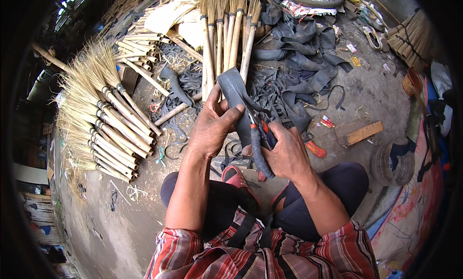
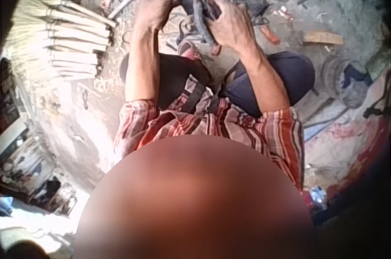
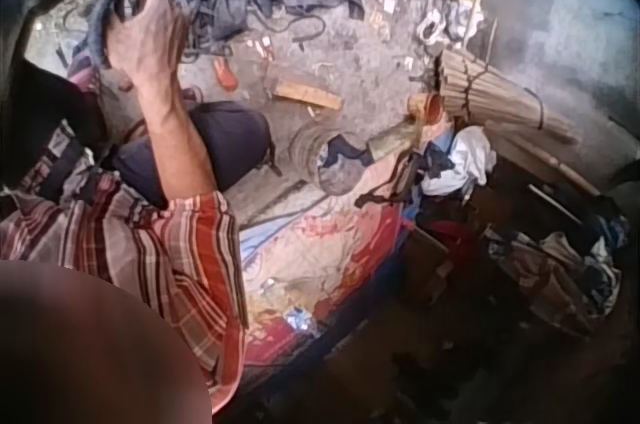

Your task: The person sits on the floor and uses shears to cut a piece of black rubber into smaller strips. They repeatedly pick up rubber pieces, cut them, and place the cut pieces on the floor.

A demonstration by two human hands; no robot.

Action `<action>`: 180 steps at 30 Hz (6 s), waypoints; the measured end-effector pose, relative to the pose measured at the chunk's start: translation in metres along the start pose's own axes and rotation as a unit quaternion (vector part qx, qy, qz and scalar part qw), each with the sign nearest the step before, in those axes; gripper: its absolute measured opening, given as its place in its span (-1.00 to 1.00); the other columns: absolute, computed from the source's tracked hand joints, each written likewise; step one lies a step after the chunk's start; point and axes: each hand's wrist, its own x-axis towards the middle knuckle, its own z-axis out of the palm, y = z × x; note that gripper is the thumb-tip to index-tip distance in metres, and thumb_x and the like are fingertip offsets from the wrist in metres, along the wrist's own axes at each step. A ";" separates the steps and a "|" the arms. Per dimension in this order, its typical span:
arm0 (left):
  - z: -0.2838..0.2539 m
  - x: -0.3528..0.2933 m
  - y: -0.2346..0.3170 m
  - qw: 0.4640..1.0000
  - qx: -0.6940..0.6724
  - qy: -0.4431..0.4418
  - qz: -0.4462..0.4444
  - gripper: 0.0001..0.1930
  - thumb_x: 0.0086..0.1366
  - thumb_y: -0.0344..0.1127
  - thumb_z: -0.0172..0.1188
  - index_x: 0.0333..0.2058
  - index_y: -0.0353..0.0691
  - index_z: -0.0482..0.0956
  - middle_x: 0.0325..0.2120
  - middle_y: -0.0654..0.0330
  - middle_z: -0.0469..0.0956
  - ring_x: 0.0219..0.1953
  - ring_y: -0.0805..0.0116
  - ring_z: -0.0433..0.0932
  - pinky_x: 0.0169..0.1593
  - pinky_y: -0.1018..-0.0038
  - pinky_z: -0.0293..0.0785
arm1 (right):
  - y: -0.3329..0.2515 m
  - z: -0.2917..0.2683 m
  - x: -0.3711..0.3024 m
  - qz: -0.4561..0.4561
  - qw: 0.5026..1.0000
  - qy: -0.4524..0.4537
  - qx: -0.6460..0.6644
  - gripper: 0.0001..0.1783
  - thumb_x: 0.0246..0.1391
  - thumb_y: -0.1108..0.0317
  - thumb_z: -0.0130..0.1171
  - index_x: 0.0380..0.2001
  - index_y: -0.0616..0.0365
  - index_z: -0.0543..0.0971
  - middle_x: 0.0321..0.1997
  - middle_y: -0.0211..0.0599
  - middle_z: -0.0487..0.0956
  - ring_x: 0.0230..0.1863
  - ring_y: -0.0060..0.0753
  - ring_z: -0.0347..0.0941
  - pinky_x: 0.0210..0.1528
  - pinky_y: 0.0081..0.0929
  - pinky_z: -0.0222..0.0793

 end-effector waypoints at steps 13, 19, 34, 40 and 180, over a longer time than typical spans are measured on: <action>-0.009 0.000 0.007 1.000 -0.013 0.023 -0.002 -0.29 0.37 -0.53 0.25 0.43 -0.22 0.18 -0.19 0.24 0.67 -0.24 0.49 0.66 -0.19 0.45 0.65 | -0.001 0.015 0.000 -0.051 0.998 0.037 0.001 -0.18 -0.17 -0.34 0.54 -0.24 0.24 0.56 -0.38 -0.07 0.61 -0.30 0.02 0.56 -0.10 -0.13 0.28; -0.002 -0.004 0.006 1.000 -0.008 -0.009 -0.010 -0.30 0.35 -0.52 0.26 0.43 -0.18 0.23 -0.21 0.32 0.66 -0.34 0.58 0.57 -0.30 0.56 0.49 | 0.001 0.008 0.001 -0.047 0.998 0.047 -0.009 -0.24 -0.17 -0.29 0.58 -0.33 0.24 0.54 -0.51 -0.08 0.58 -0.45 0.04 0.53 -0.23 -0.13 0.35; -0.005 -0.004 0.006 1.000 -0.017 0.004 -0.002 -0.23 0.39 -0.52 0.23 0.49 -0.22 0.06 -0.09 0.24 0.68 -0.20 0.48 0.66 -0.23 0.45 0.66 | 0.000 0.015 0.003 -0.080 0.994 0.073 -0.014 -0.27 -0.15 -0.29 0.55 -0.33 0.21 0.57 -0.40 -0.09 0.62 -0.33 0.06 0.54 -0.25 -0.07 0.33; -0.002 -0.003 0.006 1.000 -0.018 -0.002 -0.004 -0.27 0.39 -0.52 0.22 0.46 -0.19 0.12 -0.10 0.23 0.68 -0.20 0.47 0.67 -0.23 0.42 0.68 | -0.006 -0.001 -0.001 0.043 0.999 -0.029 0.010 -0.27 -0.17 -0.29 0.58 -0.37 0.21 0.56 -0.44 -0.06 0.62 -0.34 0.07 0.56 -0.19 -0.07 0.38; 0.011 -0.013 0.004 0.948 0.077 -0.302 -0.069 -0.69 0.53 -0.12 0.22 -0.01 -0.28 0.65 -0.25 0.42 0.63 -0.22 0.63 0.48 -0.10 0.55 0.44 | 0.057 -0.079 0.021 0.138 0.776 0.379 0.484 -0.77 0.25 0.22 0.41 -0.30 0.09 0.58 -0.47 -0.49 0.51 -0.48 -0.62 0.47 -0.39 -0.59 0.38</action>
